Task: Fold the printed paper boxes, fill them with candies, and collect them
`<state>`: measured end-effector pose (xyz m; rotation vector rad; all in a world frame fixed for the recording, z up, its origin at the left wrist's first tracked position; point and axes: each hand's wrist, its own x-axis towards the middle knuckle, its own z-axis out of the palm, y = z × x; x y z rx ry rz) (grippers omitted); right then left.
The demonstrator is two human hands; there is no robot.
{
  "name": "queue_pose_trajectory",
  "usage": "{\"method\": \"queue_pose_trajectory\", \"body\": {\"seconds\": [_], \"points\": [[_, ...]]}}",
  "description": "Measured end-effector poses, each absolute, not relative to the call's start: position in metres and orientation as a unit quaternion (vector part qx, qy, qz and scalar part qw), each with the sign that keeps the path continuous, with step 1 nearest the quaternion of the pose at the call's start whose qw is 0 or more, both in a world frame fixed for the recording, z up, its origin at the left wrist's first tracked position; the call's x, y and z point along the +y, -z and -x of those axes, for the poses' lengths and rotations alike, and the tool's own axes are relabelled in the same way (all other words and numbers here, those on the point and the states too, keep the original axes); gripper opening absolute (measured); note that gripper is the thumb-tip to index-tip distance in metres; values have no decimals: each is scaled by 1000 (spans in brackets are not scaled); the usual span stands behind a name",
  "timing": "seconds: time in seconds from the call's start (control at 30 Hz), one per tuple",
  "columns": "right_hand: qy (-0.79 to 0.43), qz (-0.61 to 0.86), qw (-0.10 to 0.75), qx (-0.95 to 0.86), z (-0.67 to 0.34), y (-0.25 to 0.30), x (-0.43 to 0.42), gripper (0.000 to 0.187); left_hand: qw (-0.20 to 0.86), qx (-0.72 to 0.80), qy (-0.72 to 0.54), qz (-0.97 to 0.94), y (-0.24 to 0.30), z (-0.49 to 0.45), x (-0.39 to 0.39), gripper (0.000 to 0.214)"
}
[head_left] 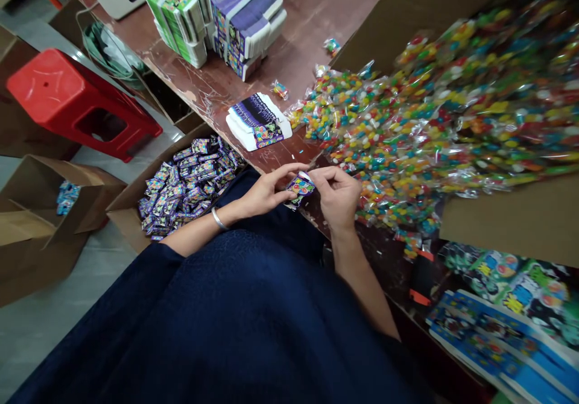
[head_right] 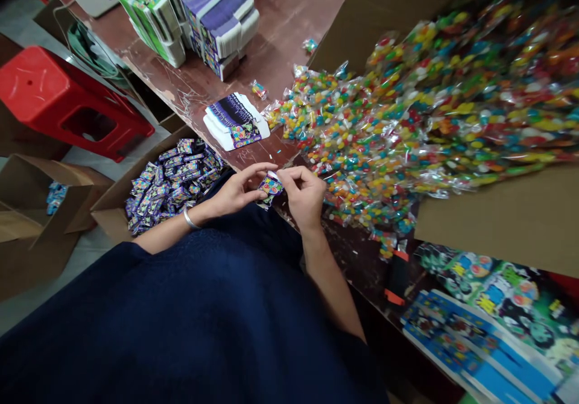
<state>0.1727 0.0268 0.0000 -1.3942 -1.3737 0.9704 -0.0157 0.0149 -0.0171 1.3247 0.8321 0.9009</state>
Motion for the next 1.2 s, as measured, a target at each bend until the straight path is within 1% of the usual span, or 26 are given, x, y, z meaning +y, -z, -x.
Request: {"method": "queue_pose_trajectory", "body": {"seconds": [0.1,0.17,0.3,0.33,0.4,0.47,0.5,0.53,0.6,0.67,0.7,0.77,0.83,0.9,1.0,1.07,1.1,1.2], "points": [[-381,551,442,-597,-170,-2,17,32,629,377,-393,-554,20,26,14,50],[-400,526,417,-624,-167,3,12,30,635,391,-381,-546,21,36,11,46],[-488,487,395,-608,-149,23,5,20,643,413,-364,-532,22,55,-2,39],[-513,483,396,-589,-144,27,4,20,641,420,-368,-527,23,58,-5,40],[-559,474,389,-557,-135,32,5,29,622,443,-386,-517,25,70,-8,43],[-573,474,390,-543,-134,31,7,43,575,490,-395,-522,26,93,-10,42],[-568,480,398,-537,-136,29,8,48,539,527,-388,-531,27,111,-12,39],[-545,495,419,-531,-141,28,10,46,493,573,-370,-541,28,133,-15,35],[-498,532,442,-523,-152,27,15,32,379,686,-306,-539,30,185,-28,27],[-480,553,447,-514,-162,28,19,24,262,802,-239,-481,32,239,-48,26],[-479,557,446,-512,-165,29,20,23,223,840,-220,-443,33,262,-59,26],[-487,557,440,-508,-168,31,19,23,201,868,-208,-403,36,297,-77,27],[-499,554,434,-505,-167,33,16,23,202,876,-208,-385,37,316,-84,30],[-501,555,432,-504,-166,33,13,23,201,877,-221,-377,37,317,-77,29],[-496,561,432,-503,-166,33,12,22,182,855,-281,-396,29,288,-41,19],[-494,565,427,-504,-167,32,12,22,175,797,-349,-462,23,249,-8,15],[-495,567,423,-505,-167,31,12,22,182,761,-363,-507,19,226,9,15],[-504,563,407,-513,-169,26,10,23,212,657,-342,-638,14,151,53,12]]}}
